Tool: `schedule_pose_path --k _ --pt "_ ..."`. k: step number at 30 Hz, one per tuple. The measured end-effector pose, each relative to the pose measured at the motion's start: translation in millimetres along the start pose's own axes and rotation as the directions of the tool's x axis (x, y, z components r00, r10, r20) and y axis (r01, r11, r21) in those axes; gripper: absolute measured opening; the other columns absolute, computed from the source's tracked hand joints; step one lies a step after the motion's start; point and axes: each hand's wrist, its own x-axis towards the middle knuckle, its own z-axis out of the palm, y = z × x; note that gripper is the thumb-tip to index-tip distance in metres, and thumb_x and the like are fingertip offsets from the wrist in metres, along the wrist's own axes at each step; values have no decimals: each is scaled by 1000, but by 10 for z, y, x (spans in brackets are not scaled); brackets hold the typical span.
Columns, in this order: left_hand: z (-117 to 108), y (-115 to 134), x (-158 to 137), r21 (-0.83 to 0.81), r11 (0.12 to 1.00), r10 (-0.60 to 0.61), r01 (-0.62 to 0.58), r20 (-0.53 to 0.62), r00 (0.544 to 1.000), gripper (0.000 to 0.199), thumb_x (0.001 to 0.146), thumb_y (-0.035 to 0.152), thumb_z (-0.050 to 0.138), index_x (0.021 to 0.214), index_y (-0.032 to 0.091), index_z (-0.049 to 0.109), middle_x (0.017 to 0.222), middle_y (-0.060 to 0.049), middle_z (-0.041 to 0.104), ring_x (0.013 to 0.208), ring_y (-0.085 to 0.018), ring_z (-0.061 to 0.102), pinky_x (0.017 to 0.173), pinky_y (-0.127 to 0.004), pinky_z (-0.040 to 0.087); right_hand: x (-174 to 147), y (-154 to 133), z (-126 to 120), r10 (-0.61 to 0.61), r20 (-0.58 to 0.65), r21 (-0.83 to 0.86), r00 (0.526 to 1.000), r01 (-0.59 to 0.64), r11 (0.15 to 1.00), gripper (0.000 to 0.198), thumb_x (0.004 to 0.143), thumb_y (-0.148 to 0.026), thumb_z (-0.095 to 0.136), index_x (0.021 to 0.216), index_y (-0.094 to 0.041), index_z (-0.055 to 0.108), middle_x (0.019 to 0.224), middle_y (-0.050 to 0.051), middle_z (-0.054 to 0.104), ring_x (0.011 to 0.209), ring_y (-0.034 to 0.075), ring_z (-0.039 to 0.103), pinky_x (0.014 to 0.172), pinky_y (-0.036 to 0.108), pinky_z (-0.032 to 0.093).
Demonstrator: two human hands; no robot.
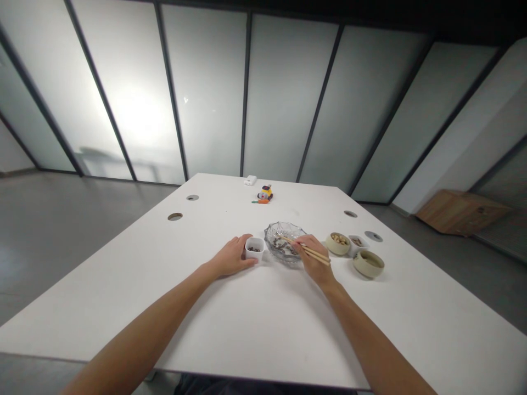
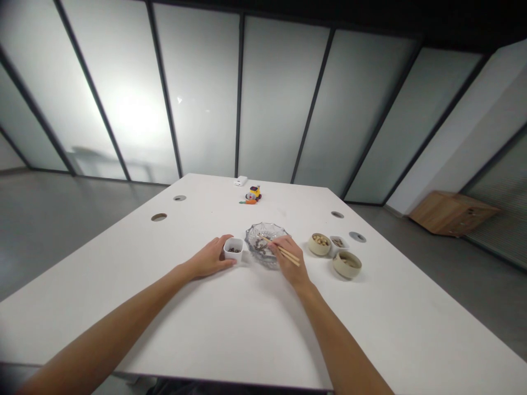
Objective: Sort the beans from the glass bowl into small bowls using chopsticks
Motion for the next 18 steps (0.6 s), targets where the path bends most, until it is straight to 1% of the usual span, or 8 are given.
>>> schedule_pose_path --k 2,4,6,9,11,14,16,18 --pt "2 6 -2 -6 1000 3 -3 -7 1000 75 92 51 81 157 22 56 137 -17 73 130 -41 69 112 -53 55 11 -55 -27 25 -71 -7 997 -25 1000 55 107 -75 61 87 -27 77 85 7 78 81 27 71 77 41 60" --pt "-1 20 -4 -12 1000 13 -13 -14 1000 72 93 50 81 155 24 56 138 -16 74 130 -40 69 112 -53 55 15 -133 -45 61 -115 24 991 -58 998 52 107 -72 63 88 -27 78 85 7 78 81 26 72 76 39 60" --pt "-9 42 -7 -17 1000 22 -22 -12 1000 70 92 49 82 153 25 58 139 -15 74 130 -39 69 112 -53 55 16 -213 -47 86 -112 85 990 -77 993 50 107 -71 65 89 -26 78 85 7 79 80 26 73 73 37 59" --pt "-22 72 -9 -21 1000 17 -18 -10 1000 68 91 47 82 152 25 59 140 -15 73 130 -40 69 113 -54 55 18 -270 -37 81 -68 131 994 -72 989 52 106 -72 67 87 -26 79 83 6 78 77 25 72 68 36 58" --pt "-25 76 -9 -20 1000 10 -10 -7 1000 69 91 47 82 152 25 59 141 -15 73 131 -40 69 113 -54 55 27 -242 -44 70 -82 94 994 -62 994 53 107 -72 65 87 -25 79 80 6 77 73 25 71 66 35 56" --pt "-18 54 -7 -10 1000 5 -5 4 1000 70 93 49 80 154 22 58 142 -17 72 131 -40 69 113 -54 55 50 -115 -98 12 -129 -27 992 -15 1000 57 108 -75 61 85 -25 78 79 7 76 73 25 69 68 37 56" --pt "-12 35 -6 -14 1000 9 -9 4 1000 71 94 51 80 154 21 57 140 -17 72 128 -40 70 110 -54 56 67 -15 -152 -36 -122 -105 992 24 994 60 108 -78 58 84 -26 77 79 7 75 75 26 70 71 38 57" --pt "-9 24 -8 -23 1000 15 -15 1 1000 72 94 51 80 155 22 57 138 -17 73 125 -39 71 107 -52 57 81 66 -211 -58 -119 -160 991 38 986 63 108 -80 55 83 -26 76 79 7 75 75 26 69 72 39 57"
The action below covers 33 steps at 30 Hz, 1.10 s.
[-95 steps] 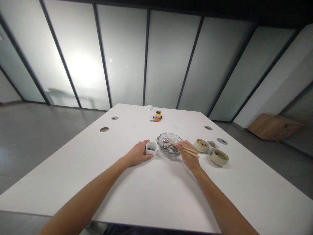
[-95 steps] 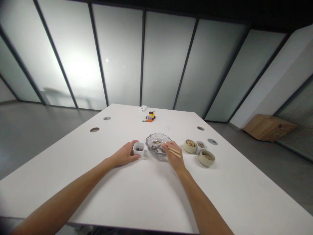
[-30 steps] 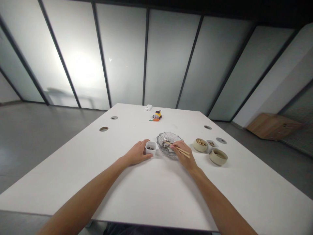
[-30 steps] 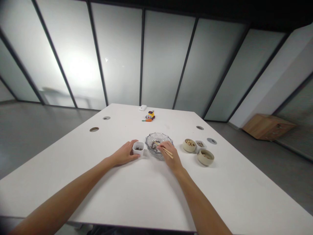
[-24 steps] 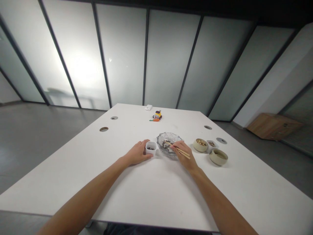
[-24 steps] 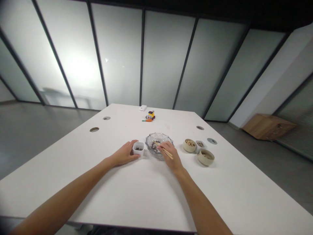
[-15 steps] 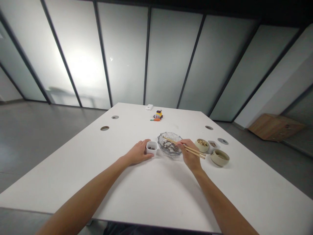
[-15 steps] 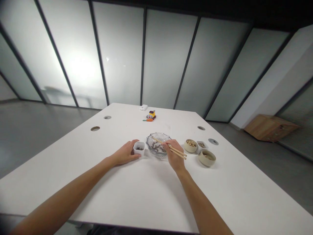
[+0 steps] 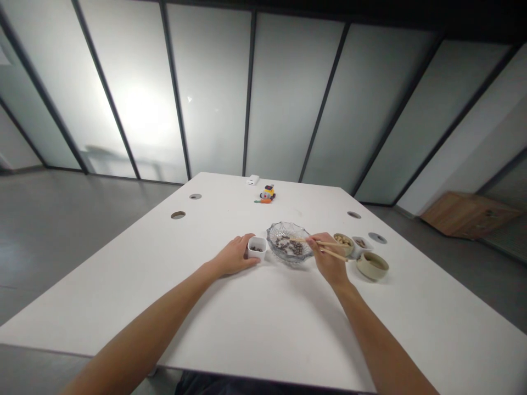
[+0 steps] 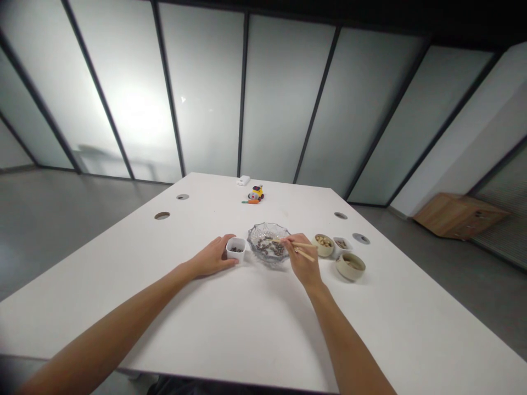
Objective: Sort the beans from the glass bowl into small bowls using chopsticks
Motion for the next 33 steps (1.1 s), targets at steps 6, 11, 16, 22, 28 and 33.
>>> schedule_pose_path --k 6,11,16,22,28,33 --pt "-2 14 -3 -8 1000 -4 4 3 1000 69 94 49 80 153 22 58 138 -17 72 123 -38 71 106 -51 57 44 120 -116 -41 -41 -121 998 36 992 65 110 -78 52 78 -26 74 76 7 76 73 26 70 74 40 55" --pt "1 6 -2 -8 1000 0 0 -6 1000 68 94 50 81 153 24 58 134 -15 74 122 -38 71 106 -51 57 69 150 -141 -35 -6 -135 999 34 990 67 110 -80 50 78 -27 75 75 8 77 72 27 72 74 41 56" --pt "-5 -7 -1 12 1000 6 -6 0 1000 71 94 52 79 155 22 57 138 -17 72 126 -39 69 109 -53 56 72 165 -124 -9 51 -94 999 14 995 68 109 -82 50 82 -26 78 77 7 79 72 27 72 73 42 57" --pt "-6 -1 -15 0 1000 5 -5 -5 1000 72 94 51 78 156 23 56 136 -15 74 120 -38 73 104 -50 58 57 164 -122 -24 30 -75 999 27 997 64 110 -79 51 83 -27 78 80 7 78 76 27 72 77 43 59" --pt "-9 4 -19 -7 1000 -1 1 -4 1000 72 94 50 79 156 22 56 136 -16 73 118 -37 73 102 -49 58 54 174 -111 -36 14 -66 999 37 997 63 110 -77 53 83 -26 78 83 9 79 79 28 73 77 43 60" --pt "-10 -1 -14 2 1000 4 -4 -9 1000 71 94 51 79 155 22 57 136 -16 73 122 -38 72 104 -50 57 24 202 -72 17 78 2 997 -17 1000 62 108 -78 57 87 -26 81 84 9 79 77 27 73 75 43 60"
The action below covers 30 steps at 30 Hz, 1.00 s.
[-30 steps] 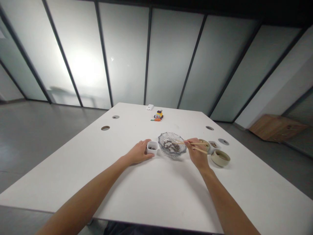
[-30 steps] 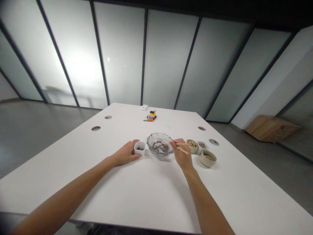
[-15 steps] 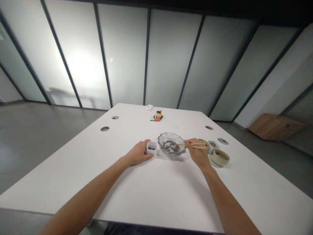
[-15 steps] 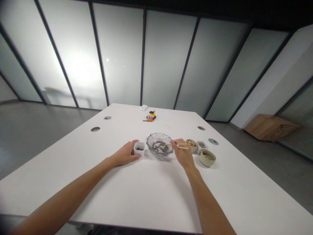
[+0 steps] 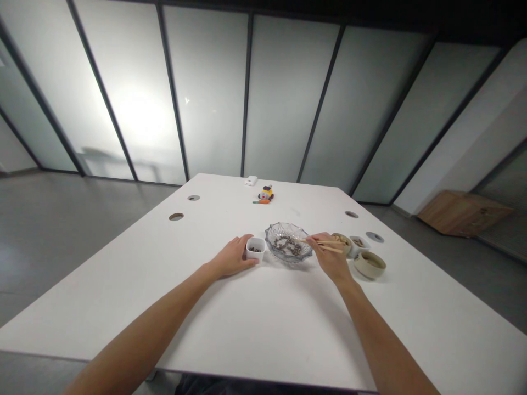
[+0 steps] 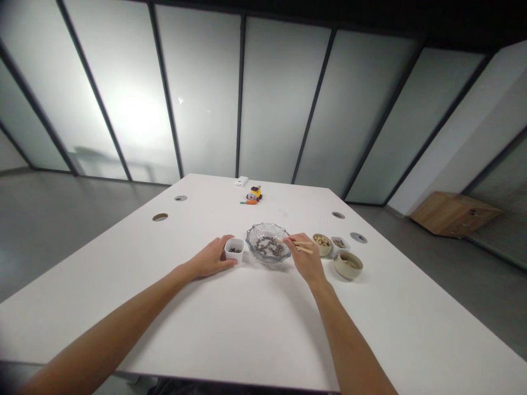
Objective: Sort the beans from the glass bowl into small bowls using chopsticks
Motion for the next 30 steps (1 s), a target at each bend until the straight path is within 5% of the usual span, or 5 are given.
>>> schedule_pose_path --k 10,16,21,26,30 --pt "-1 18 8 13 1000 -16 16 19 1000 74 94 51 78 157 21 55 140 -18 71 130 -40 68 112 -54 55 -12 -17 1 4 3 49 1000 -4 999 62 107 -78 60 86 -25 83 86 9 81 79 27 75 75 43 62" --pt "16 -10 17 14 1000 -10 10 19 1000 74 94 53 78 158 22 55 140 -17 72 131 -41 68 112 -54 55 20 -104 -30 24 -107 39 994 -20 999 61 105 -79 64 82 -24 81 82 8 80 78 26 76 76 42 62" --pt "18 -3 25 8 1000 -15 15 15 1000 72 93 52 80 156 24 57 142 -16 72 132 -40 68 113 -53 55 0 -398 95 145 -193 230 970 -99 968 54 108 -71 64 87 -24 80 84 7 80 77 26 77 73 40 64" --pt "8 33 26 16 1000 -6 6 7 1000 69 93 49 80 154 25 58 143 -15 72 133 -40 67 115 -53 54 -75 -617 216 41 -59 274 997 -23 961 48 109 -65 67 87 -25 82 85 6 80 79 24 75 72 36 62" --pt "4 32 19 24 1000 -10 10 17 1000 68 94 49 80 153 24 57 141 -15 72 132 -39 68 114 -52 54 -64 -461 157 19 -132 164 991 3 986 50 110 -67 64 89 -25 82 85 7 79 79 25 74 74 38 61"
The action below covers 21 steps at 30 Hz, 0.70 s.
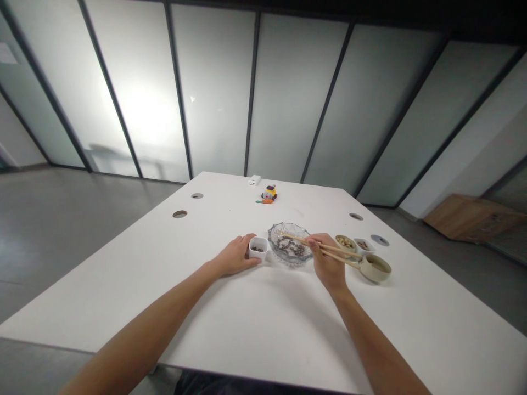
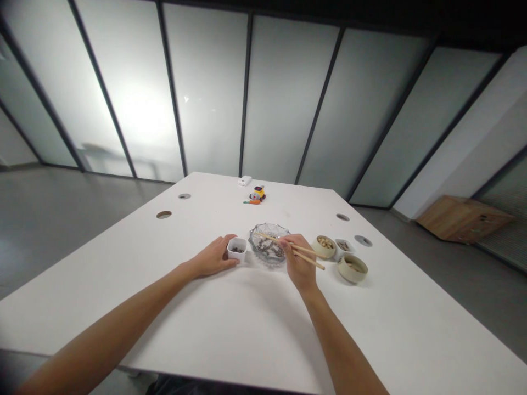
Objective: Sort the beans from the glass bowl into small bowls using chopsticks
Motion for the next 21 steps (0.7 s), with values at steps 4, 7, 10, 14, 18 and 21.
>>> schedule_pose_path --k 4,7,10,14,18,21 --pt "5 -18 -3 6 1000 4 -4 8 1000 70 95 49 79 156 22 55 139 -16 72 130 -39 69 111 -51 56 25 261 -92 -18 9 -103 1000 19 994 57 108 -74 62 86 -25 80 83 8 78 80 26 73 76 40 61" --pt "13 -35 -1 7 1000 13 -13 -3 1000 72 95 50 80 156 22 55 139 -17 72 129 -39 69 110 -52 56 13 388 -94 4 47 -123 999 2 992 62 108 -77 58 86 -25 81 85 9 79 81 27 74 77 41 62" --pt "20 -45 4 3 1000 17 -17 -13 1000 71 94 51 80 155 24 56 136 -16 74 126 -39 71 108 -52 57 -7 443 -67 26 63 -126 998 -18 992 63 108 -79 56 89 -24 82 87 10 80 83 28 75 78 42 63" --pt "21 -34 9 1 1000 14 -14 -12 1000 72 94 50 79 156 23 55 140 -16 73 128 -39 70 110 -53 57 -31 474 -40 55 95 -119 994 -43 992 64 107 -81 56 89 -25 83 88 10 81 84 28 75 81 42 63" --pt "15 -9 10 3 1000 -1 1 3 1000 72 94 48 79 156 20 55 142 -18 71 132 -40 68 113 -54 55 -39 488 -41 77 88 -117 993 -66 991 64 106 -81 57 89 -25 84 89 10 81 84 28 75 80 43 63" --pt "12 -3 7 7 1000 -3 3 3 1000 72 94 48 79 156 20 55 140 -18 72 129 -40 70 111 -53 56 -29 482 -49 72 75 -112 995 -64 992 66 105 -83 57 87 -25 84 88 11 81 84 28 75 80 44 64"
